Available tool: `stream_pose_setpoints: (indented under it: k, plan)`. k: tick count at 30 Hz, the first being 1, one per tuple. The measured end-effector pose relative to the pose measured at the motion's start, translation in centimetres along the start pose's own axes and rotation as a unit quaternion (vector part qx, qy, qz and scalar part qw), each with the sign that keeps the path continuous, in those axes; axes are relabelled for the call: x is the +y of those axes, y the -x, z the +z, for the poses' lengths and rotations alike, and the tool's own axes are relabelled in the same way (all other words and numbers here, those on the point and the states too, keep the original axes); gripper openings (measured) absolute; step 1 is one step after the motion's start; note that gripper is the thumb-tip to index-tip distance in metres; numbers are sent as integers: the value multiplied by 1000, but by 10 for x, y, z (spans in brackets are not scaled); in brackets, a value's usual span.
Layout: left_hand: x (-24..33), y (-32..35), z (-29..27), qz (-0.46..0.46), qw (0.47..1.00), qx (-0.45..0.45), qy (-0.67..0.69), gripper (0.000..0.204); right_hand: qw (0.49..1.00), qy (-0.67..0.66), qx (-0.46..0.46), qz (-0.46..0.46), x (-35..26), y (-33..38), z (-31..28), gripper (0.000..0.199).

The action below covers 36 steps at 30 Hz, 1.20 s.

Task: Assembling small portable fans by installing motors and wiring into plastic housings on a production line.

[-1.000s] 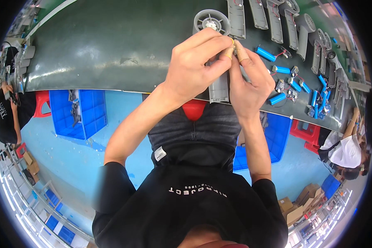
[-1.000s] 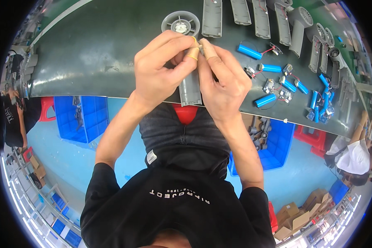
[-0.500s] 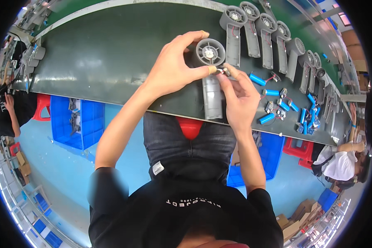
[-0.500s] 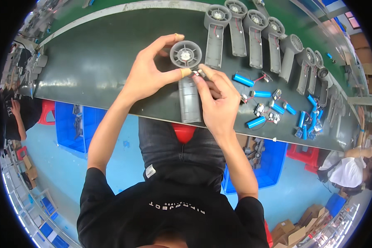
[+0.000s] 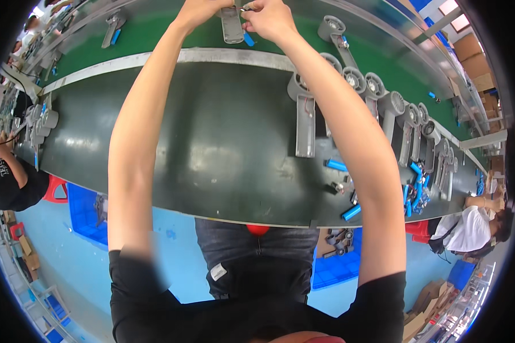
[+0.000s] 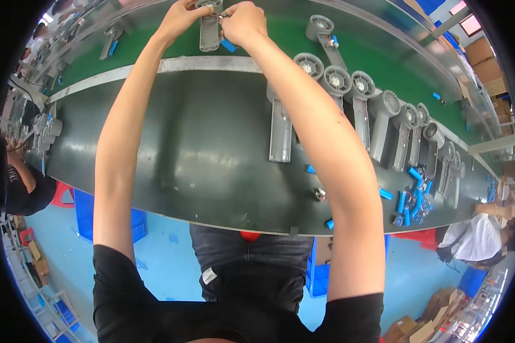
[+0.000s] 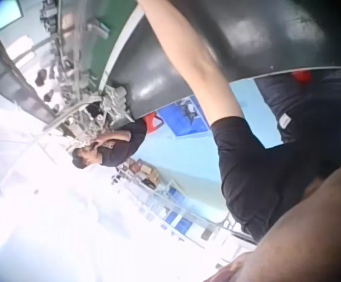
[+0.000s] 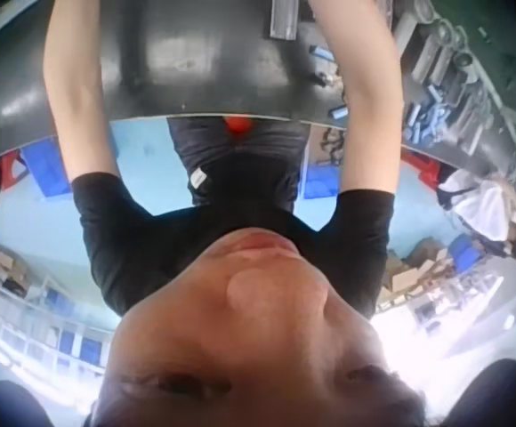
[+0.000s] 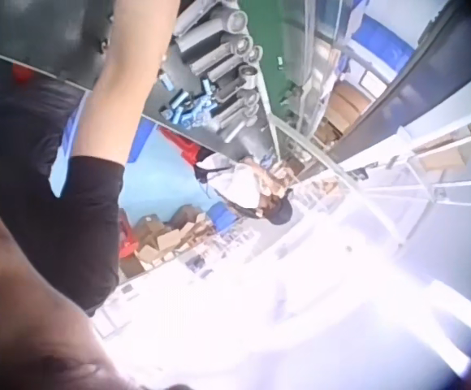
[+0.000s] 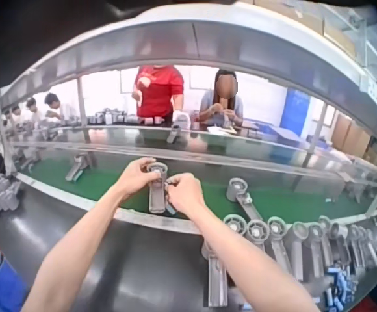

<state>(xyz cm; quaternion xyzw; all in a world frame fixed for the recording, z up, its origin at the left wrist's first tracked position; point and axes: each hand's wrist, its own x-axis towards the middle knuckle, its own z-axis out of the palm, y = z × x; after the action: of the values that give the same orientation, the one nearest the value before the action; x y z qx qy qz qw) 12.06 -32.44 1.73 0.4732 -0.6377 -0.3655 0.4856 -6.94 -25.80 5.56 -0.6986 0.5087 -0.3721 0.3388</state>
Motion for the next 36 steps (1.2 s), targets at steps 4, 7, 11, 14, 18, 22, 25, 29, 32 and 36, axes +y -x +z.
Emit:
stream_pose_setpoints:
  k: [4,7,11,14,18,22,25,29,32,36]
  plan:
    - [-49,-43,1,81,994,15,-74,65,971,172,143,-83,48,-45,1,37]
    - [-75,-38,-9,27,987,26,-158,70,975,192,83,-73,25,-12,-49,45]
    - [-37,-5,28,171,914,204,-306,61,989,142,27,-17,33,53,-143,33]
    - [57,68,31,36,980,24,-194,52,994,104,6,27,5,124,-158,33]
    - [69,129,90,51,972,-208,-101,58,982,115,-16,146,12,208,-171,30]
    - [55,162,124,131,977,-143,-92,65,969,146,76,185,21,269,-153,28]
    - [51,172,133,86,990,-99,-49,58,961,155,136,186,42,289,-148,26]
    - [51,185,129,92,993,-15,-77,53,943,291,138,87,53,295,-145,27]
    - [48,189,127,118,989,-3,-85,51,932,332,142,44,67,303,-138,24]
    - [57,185,133,94,990,-24,-98,54,931,306,197,3,66,305,-133,13]
